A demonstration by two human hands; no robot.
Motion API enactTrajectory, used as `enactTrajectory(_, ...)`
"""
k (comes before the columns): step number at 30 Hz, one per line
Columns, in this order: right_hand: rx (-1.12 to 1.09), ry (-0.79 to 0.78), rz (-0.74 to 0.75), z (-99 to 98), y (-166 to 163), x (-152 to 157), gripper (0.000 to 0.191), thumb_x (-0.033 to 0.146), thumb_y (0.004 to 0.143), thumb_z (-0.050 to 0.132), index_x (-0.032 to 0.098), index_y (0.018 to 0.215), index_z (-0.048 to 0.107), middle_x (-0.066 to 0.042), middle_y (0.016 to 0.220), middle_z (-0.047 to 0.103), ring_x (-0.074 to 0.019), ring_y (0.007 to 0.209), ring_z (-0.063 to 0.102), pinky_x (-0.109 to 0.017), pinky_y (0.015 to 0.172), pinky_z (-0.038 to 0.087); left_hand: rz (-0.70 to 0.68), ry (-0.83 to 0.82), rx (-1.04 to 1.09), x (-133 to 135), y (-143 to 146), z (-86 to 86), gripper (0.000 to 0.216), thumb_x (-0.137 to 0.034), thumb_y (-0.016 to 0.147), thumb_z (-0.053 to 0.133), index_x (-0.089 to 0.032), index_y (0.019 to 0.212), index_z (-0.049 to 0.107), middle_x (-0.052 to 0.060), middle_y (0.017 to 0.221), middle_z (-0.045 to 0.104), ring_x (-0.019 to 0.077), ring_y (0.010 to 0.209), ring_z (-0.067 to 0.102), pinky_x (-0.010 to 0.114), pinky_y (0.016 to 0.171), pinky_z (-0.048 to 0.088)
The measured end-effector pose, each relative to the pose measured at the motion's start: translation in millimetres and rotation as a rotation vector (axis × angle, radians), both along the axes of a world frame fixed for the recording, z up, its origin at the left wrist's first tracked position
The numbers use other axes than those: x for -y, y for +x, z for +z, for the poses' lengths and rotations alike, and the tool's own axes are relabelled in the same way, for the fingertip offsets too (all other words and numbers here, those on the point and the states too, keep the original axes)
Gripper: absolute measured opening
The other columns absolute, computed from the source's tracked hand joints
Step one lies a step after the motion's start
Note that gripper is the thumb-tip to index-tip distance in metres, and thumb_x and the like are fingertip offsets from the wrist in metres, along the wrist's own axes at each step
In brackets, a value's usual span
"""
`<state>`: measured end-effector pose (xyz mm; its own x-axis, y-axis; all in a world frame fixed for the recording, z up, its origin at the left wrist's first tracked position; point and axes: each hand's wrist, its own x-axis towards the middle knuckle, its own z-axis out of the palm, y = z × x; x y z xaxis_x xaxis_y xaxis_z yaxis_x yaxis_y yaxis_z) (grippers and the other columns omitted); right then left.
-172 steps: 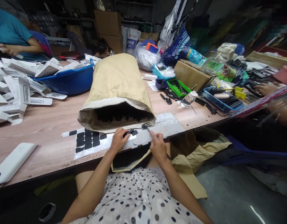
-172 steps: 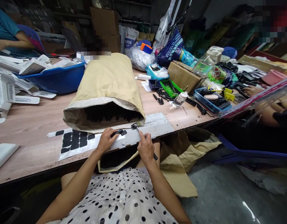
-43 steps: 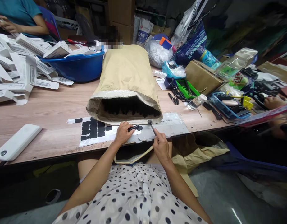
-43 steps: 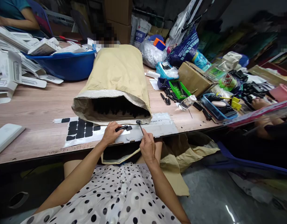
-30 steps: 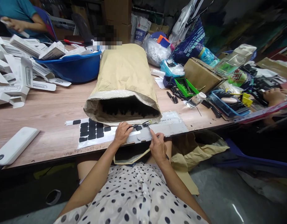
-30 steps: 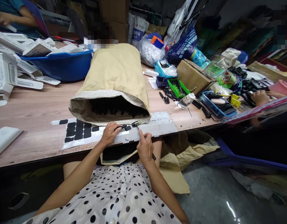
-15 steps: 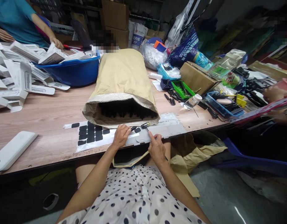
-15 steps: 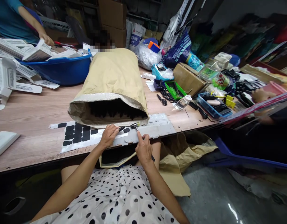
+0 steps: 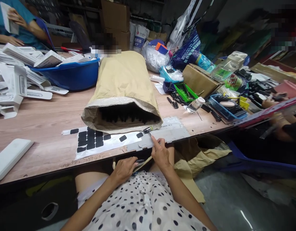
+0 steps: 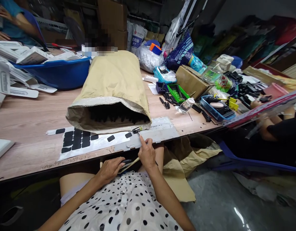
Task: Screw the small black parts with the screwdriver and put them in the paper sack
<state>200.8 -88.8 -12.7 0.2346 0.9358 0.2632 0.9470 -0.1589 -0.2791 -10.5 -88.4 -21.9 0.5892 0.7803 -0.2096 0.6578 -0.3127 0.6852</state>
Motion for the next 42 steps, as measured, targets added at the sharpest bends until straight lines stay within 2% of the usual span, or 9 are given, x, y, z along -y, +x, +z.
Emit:
enactTrajectory(5, 0.0, 0.038, 0.009, -4.4, 2, 0, 0.056, 0.009, 0.082, 0.049, 0.03, 0.131, 0.066, -0.006, 0.1, 0.051, -0.0098, 0.061, 0.044, -0.02, 0.046, 0.033, 0.183, -0.194, -0.356, -10, 3, -18.9, 0.031, -0.036, 0.098, 0.044, -0.02, 0.1, 0.071, 0.014, 0.103, 0.075, 0.0294, 0.101, 0.071, 0.035, 0.082, 0.051)
enactTrajectory(11, -0.004, 0.026, 0.001, -6.5, 3, -1, 0.055, 0.009, 0.085, 0.048, 0.03, 0.132, 0.065, -0.005, 0.1, 0.049, -0.0083, 0.059, 0.042, -0.02, 0.047, 0.032, 0.201, -0.239, -0.383, -15, 3, -31.3, 0.023, -0.034, 0.091, 0.056, -0.021, 0.096, 0.073, 0.013, 0.099, 0.077, 0.0278, 0.1, 0.072, 0.033, 0.082, 0.052)
enactTrajectory(18, -0.011, 0.024, 0.02, -7.7, 4, 1, 0.053, 0.011, 0.086, 0.049, 0.029, 0.133, 0.064, -0.005, 0.101, 0.048, -0.0082, 0.058, 0.041, -0.021, 0.046, 0.031, 0.059, -0.192, -0.214, -15, 8, 12.4, 0.021, -0.032, 0.088, 0.057, -0.025, 0.097, 0.074, 0.006, 0.098, 0.077, 0.0248, 0.094, 0.071, 0.031, 0.076, 0.05)
enactTrajectory(21, -0.005, 0.045, 0.016, -8.4, 3, 1, 0.054, 0.011, 0.085, 0.048, 0.029, 0.132, 0.065, -0.005, 0.1, 0.049, -0.0088, 0.059, 0.043, -0.02, 0.046, 0.032, 0.058, -0.125, 0.015, -41, 21, 38.4, 0.022, -0.036, 0.088, 0.056, -0.023, 0.089, 0.074, 0.002, 0.081, 0.075, 0.0199, 0.077, 0.069, 0.028, 0.069, 0.049)
enactTrajectory(24, -0.011, 0.063, 0.018, -9.2, 2, 1, 0.055, 0.01, 0.084, 0.048, 0.029, 0.132, 0.065, -0.006, 0.101, 0.05, -0.0094, 0.061, 0.045, -0.02, 0.047, 0.034, 0.256, 0.061, 0.115, -88, 38, 52.5, 0.023, -0.037, 0.087, 0.058, -0.021, 0.091, 0.073, 0.003, 0.078, 0.073, 0.0202, 0.074, 0.067, 0.03, 0.07, 0.049)
enactTrajectory(28, -0.027, 0.049, 0.024, -9.0, 1, 1, 0.055, 0.009, 0.084, 0.049, 0.029, 0.133, 0.065, -0.006, 0.102, 0.049, -0.0107, 0.065, 0.048, -0.02, 0.048, 0.036, 0.586, 0.181, -0.016, -151, 57, 53.2, 0.023, -0.032, 0.084, 0.062, -0.018, 0.099, 0.072, 0.012, 0.089, 0.074, 0.0301, 0.089, 0.069, 0.036, 0.075, 0.05)
enactTrajectory(31, -0.019, 0.042, 0.022, -7.3, -2, 1, 0.055, 0.008, 0.084, 0.048, 0.029, 0.132, 0.065, -0.006, 0.101, 0.049, -0.0105, 0.063, 0.048, -0.02, 0.049, 0.037, 0.63, 0.109, -0.096, -175, 63, 49.6, 0.027, -0.023, 0.079, 0.064, -0.018, 0.105, 0.071, 0.015, 0.091, 0.073, 0.0346, 0.091, 0.07, 0.038, 0.072, 0.05)
enactTrajectory(37, -0.066, 0.036, 0.013, -4.0, -6, 0, 0.055, 0.008, 0.085, 0.047, 0.028, 0.133, 0.065, -0.007, 0.101, 0.049, -0.0123, 0.068, 0.053, -0.02, 0.053, 0.042, 0.584, 0.208, -0.084, -156, 44, 41.7, 0.016, -0.025, 0.082, 0.063, -0.022, 0.095, 0.071, 0.01, 0.089, 0.07, 0.0308, 0.091, 0.068, 0.037, 0.075, 0.05)
enactTrajectory(42, -0.159, 0.059, 0.011, -6.4, -4, -1, 0.054, 0.009, 0.083, 0.048, 0.027, 0.13, 0.066, -0.006, 0.1, 0.05, -0.0128, 0.069, 0.053, -0.021, 0.056, 0.046, 0.304, 0.403, 0.106, -111, 19, 23.4, 0.011, -0.03, 0.083, 0.066, -0.025, 0.092, 0.07, 0.002, 0.089, 0.067, 0.0215, 0.088, 0.062, 0.032, 0.078, 0.05)
